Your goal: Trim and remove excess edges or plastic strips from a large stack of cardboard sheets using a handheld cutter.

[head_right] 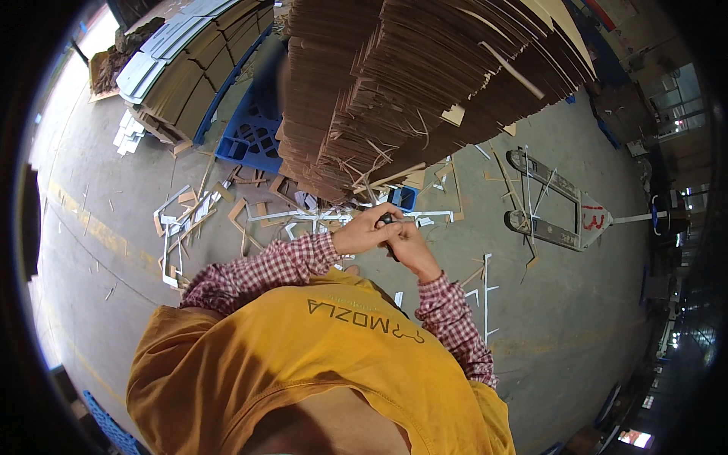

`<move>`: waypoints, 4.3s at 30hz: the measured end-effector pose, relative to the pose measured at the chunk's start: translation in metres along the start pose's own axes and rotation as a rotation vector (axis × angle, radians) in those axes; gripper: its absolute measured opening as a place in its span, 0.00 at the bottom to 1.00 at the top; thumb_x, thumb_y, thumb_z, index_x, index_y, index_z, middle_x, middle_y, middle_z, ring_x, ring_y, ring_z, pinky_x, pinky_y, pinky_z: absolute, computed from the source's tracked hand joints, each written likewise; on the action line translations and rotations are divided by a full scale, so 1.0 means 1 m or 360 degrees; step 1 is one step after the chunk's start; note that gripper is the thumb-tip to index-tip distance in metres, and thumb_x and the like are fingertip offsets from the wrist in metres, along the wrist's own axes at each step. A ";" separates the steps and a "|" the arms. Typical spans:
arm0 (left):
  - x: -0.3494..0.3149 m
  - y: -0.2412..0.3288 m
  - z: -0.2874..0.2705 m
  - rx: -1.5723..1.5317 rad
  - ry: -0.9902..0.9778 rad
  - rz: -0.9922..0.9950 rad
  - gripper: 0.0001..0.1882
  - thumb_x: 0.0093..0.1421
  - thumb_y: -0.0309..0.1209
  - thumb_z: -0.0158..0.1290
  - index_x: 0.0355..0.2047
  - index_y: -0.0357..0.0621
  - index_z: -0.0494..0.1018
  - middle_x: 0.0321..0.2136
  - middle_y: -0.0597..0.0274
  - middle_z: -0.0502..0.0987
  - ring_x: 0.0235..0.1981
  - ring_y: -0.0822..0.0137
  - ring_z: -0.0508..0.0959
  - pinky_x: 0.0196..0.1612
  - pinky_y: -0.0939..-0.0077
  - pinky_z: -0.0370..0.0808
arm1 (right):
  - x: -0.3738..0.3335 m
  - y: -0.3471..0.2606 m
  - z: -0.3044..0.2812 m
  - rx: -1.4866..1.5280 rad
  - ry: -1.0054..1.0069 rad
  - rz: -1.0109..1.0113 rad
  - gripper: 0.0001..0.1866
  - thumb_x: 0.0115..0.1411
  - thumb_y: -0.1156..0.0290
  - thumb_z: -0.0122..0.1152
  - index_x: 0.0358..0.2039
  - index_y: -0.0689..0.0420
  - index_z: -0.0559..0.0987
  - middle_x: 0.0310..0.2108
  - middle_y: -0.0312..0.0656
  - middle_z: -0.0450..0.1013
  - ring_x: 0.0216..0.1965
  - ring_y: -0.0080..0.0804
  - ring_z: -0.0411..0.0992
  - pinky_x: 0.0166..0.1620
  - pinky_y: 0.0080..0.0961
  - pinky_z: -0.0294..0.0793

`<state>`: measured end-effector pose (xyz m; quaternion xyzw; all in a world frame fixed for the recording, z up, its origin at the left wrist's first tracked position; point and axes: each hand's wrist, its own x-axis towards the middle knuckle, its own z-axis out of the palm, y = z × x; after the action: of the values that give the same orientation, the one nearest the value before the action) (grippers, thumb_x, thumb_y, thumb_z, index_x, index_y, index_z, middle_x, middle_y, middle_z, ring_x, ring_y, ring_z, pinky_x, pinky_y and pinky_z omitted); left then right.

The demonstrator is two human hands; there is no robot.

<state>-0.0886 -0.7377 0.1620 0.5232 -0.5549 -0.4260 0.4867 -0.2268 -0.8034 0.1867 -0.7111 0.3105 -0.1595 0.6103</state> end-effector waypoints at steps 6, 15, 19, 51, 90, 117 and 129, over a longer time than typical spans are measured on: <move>0.076 0.073 -0.042 0.0204 0.0288 0.0587 0.22 0.58 0.40 0.45 0.49 0.42 0.62 0.42 0.51 0.68 0.40 0.61 0.70 0.44 0.71 0.66 | 0.040 -0.088 -0.024 0.0065 0.0256 -0.0135 0.21 0.58 0.56 0.51 0.33 0.65 0.75 0.26 0.32 0.71 0.28 0.17 0.65 0.31 0.17 0.66; 0.008 0.005 0.006 0.0004 -0.0079 0.0024 0.21 0.57 0.37 0.46 0.49 0.41 0.62 0.41 0.54 0.68 0.35 0.66 0.71 0.38 0.74 0.69 | -0.008 -0.003 -0.012 -0.0131 -0.0041 0.0323 0.14 0.58 0.64 0.48 0.30 0.62 0.75 0.22 0.31 0.69 0.25 0.13 0.63 0.24 0.13 0.61; 0.055 0.056 -0.018 0.0237 0.0178 0.0578 0.26 0.56 0.38 0.46 0.54 0.44 0.57 0.50 0.53 0.63 0.51 0.58 0.63 0.53 0.69 0.61 | 0.017 -0.068 -0.032 -0.0020 0.0137 -0.0154 0.13 0.59 0.64 0.48 0.28 0.61 0.75 0.20 0.29 0.67 0.21 0.12 0.61 0.23 0.14 0.58; 0.084 0.093 -0.052 0.0152 0.0650 0.0691 0.24 0.55 0.44 0.48 0.46 0.40 0.63 0.37 0.48 0.71 0.37 0.54 0.71 0.44 0.70 0.66 | 0.070 -0.109 -0.029 0.0176 0.0151 -0.0190 0.18 0.60 0.58 0.47 0.20 0.59 0.72 0.17 0.27 0.63 0.18 0.13 0.57 0.21 0.15 0.54; 0.032 0.088 -0.045 0.0108 0.0403 0.0517 0.22 0.58 0.38 0.45 0.50 0.42 0.60 0.33 0.53 0.64 0.32 0.65 0.67 0.38 0.73 0.66 | 0.052 -0.082 -0.035 -0.0087 -0.0198 -0.0206 0.20 0.60 0.54 0.47 0.28 0.61 0.74 0.22 0.30 0.68 0.23 0.13 0.62 0.25 0.15 0.60; 0.020 0.038 0.000 0.0190 0.0194 0.0309 0.22 0.54 0.37 0.49 0.48 0.43 0.63 0.42 0.52 0.68 0.41 0.61 0.70 0.46 0.71 0.65 | 0.002 -0.018 -0.033 -0.0256 0.0002 -0.0067 0.19 0.58 0.59 0.49 0.23 0.64 0.72 0.18 0.27 0.64 0.21 0.15 0.58 0.22 0.15 0.56; 0.026 0.026 0.006 -0.0130 -0.0289 -0.0175 0.16 0.58 0.38 0.47 0.42 0.42 0.62 0.30 0.62 0.72 0.30 0.73 0.72 0.34 0.77 0.69 | -0.010 -0.017 -0.033 -0.0092 0.0083 0.0271 0.20 0.58 0.56 0.51 0.22 0.63 0.73 0.13 0.31 0.61 0.17 0.15 0.58 0.19 0.16 0.55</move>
<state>-0.0981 -0.7615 0.1889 0.4918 -0.5493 -0.5199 0.4314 -0.2504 -0.8215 0.2111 -0.6951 0.3902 -0.1165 0.5925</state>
